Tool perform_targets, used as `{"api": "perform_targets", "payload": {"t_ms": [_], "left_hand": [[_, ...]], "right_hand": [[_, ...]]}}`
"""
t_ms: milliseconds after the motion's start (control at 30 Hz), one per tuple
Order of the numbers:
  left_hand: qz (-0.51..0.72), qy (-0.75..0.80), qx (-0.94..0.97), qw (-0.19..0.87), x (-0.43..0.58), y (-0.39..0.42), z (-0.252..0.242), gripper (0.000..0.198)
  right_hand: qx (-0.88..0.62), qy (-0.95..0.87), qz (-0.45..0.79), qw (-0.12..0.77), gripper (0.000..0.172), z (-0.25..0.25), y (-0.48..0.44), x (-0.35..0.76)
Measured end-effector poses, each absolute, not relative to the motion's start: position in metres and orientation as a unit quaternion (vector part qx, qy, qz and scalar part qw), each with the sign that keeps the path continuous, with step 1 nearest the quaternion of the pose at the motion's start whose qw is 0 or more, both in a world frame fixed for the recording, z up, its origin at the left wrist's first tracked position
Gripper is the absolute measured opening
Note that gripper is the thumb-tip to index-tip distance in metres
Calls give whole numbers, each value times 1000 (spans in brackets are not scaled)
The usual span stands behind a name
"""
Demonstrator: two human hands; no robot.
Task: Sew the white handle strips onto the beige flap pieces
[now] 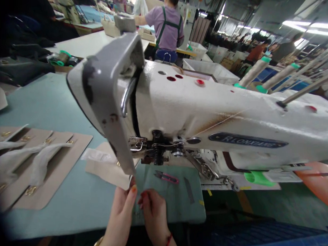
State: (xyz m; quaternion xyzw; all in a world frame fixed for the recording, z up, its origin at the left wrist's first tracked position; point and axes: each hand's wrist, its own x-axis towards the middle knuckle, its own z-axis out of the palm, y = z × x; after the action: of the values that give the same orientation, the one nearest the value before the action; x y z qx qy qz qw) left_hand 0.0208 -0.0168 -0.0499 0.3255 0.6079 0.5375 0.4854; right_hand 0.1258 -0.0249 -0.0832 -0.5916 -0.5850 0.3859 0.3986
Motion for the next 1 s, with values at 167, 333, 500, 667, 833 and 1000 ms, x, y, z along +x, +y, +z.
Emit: {"api": "perform_targets", "payload": {"t_ms": [167,333,500,667,833,1000], "left_hand": [[462,643,532,301,-80,-30,-70,35],[282,456,832,144,-124,75,-56,63],[206,285,930,104,-115,134,-24,68],[193,318,928,36,-108,116,5,54],[158,371,915,24,-95,101,22,55],[140,414,898,48,-89,97,25,53]], "right_hand": [[-605,-467,458,454,41,-39,-3,130],[-587,-500,462,439,49,-3,37,98],[-593,-490,445,457,45,-6,53,78],[-556,-468,504,467,42,-10,50,87],[-552,-450,537,453,42,-8,52,96],[-563,-458,518,453,44,-10,54,95]]}}
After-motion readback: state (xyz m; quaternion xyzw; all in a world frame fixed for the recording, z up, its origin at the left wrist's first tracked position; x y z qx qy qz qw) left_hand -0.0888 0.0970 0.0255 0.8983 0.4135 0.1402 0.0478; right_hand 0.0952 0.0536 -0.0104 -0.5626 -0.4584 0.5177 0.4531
